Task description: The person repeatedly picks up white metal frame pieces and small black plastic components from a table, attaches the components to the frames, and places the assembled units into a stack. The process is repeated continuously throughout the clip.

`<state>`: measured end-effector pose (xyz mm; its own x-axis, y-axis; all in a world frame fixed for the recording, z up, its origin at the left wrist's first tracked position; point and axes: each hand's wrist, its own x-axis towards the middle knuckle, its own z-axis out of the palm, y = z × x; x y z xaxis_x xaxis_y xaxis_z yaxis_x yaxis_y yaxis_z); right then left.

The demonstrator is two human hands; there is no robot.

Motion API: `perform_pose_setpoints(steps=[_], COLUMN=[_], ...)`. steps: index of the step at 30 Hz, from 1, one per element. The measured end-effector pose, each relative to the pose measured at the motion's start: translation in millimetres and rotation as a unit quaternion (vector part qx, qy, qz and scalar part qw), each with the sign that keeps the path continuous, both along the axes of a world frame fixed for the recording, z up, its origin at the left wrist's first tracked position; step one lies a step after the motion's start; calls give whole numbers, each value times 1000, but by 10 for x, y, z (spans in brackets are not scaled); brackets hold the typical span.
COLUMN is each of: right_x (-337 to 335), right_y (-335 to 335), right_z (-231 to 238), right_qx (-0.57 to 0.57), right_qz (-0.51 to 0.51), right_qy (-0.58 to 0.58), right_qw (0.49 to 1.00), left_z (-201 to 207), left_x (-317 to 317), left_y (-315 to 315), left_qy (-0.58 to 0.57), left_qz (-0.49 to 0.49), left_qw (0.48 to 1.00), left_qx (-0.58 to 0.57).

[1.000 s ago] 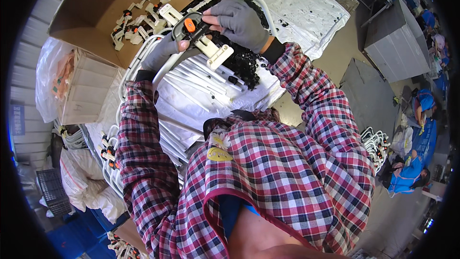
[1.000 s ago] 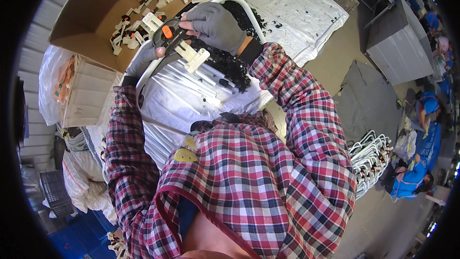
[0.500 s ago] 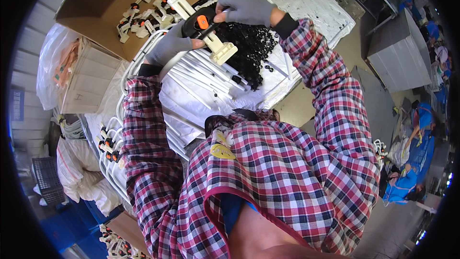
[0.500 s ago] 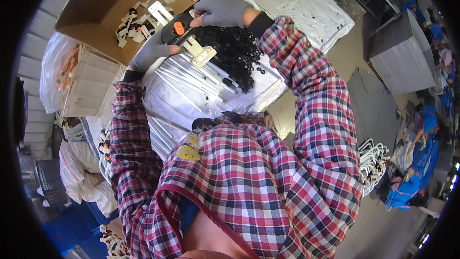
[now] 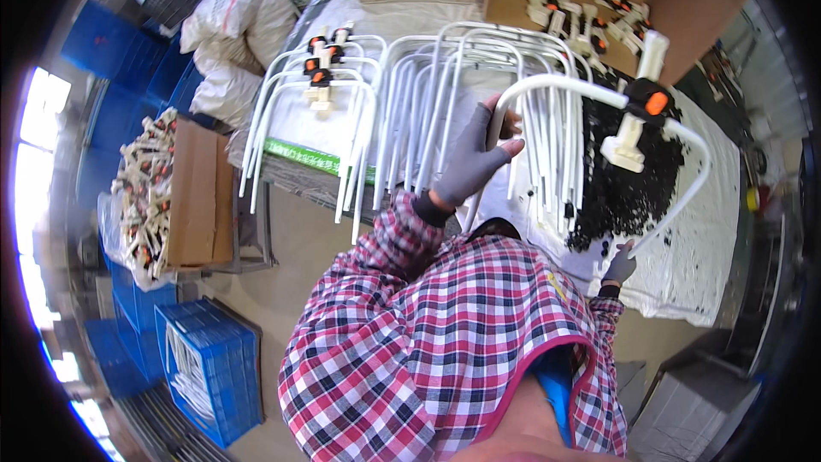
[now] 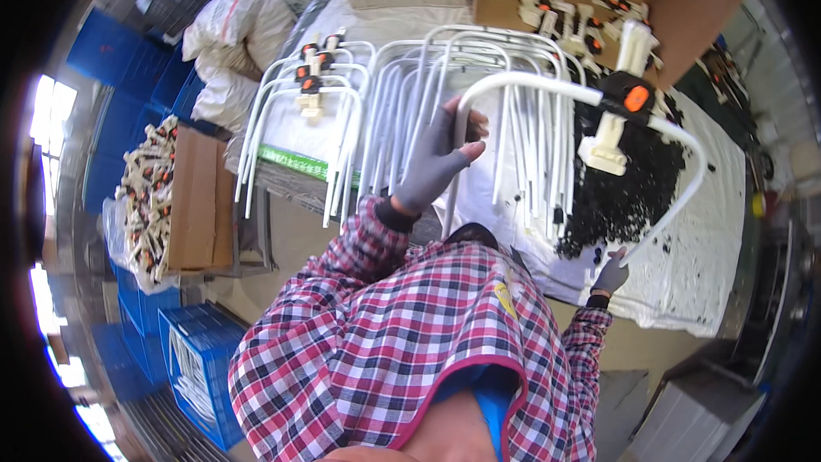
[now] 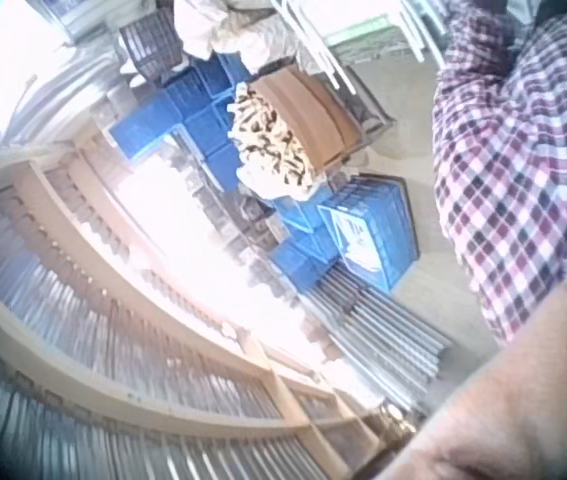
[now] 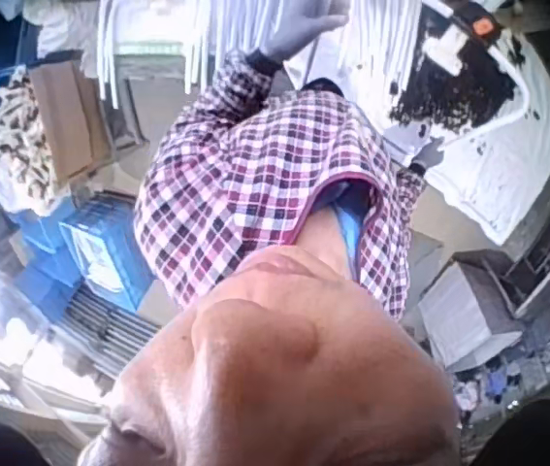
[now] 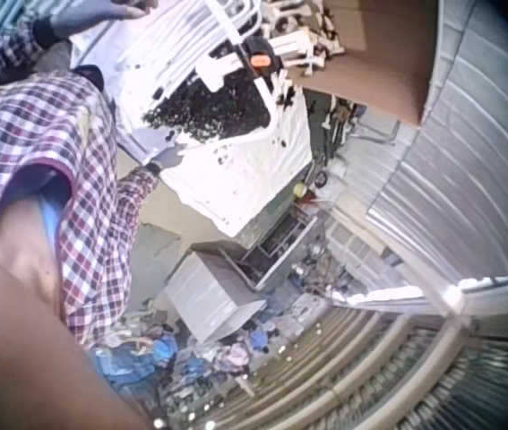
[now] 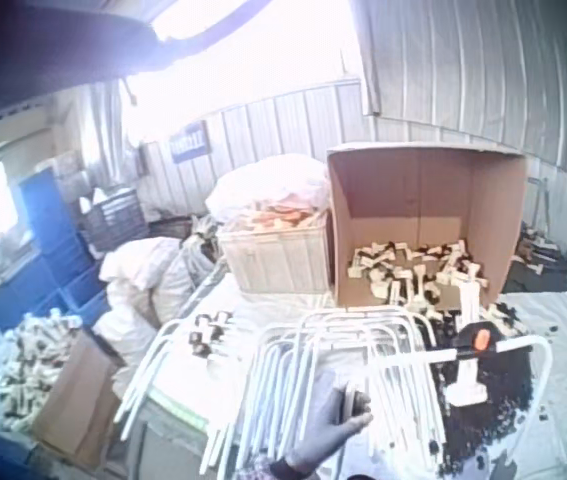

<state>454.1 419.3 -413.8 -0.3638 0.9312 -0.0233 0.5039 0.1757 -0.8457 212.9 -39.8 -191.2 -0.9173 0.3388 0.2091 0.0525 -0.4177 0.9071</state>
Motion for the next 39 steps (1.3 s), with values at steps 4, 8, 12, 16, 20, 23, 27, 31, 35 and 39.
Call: perform_pose_setpoints(steps=[4,8,12,16,20,23,27,31,35,39], right_x=[-1274,-1993,-2010,-1966,-1666,-1508,-1527,-1512,-1724,-2188], right_y=[-1170,-2565,-3731,-3146,-2455,-2039,-1662,-1397,-1526,-1768], right_z=[1015,1113,1647,1414,958,680,527,342,263,289], right_qx=[-142,-92,24,-50,1,-46,-4,131,27,153], right_qz=[175,559,830,799,668,626,510,300,388,312], right_qy=[127,-6,13,-159,-207,-144,-107,-48,19,0], right_qw=[966,824,557,577,715,765,854,944,921,938], left_z=[586,387,-682,-1755,-2130,-2463,-2416,-2414,-2316,-2144], left_x=[94,-33,-312,-397,-229,-104,-102,-48,-38,-79], left_y=[-535,-596,-916,-2019,-2353,-2471,-2505,-2500,-2297,-2047], left_qy=[341,361,2,-39,-92,-62,-124,-95,-91,26], left_qz=[462,401,300,429,303,267,294,329,379,425], left_qw=[804,802,930,727,646,595,639,635,622,619], left_qx=[-153,-255,-213,-534,-695,-755,-700,-692,-679,-660])
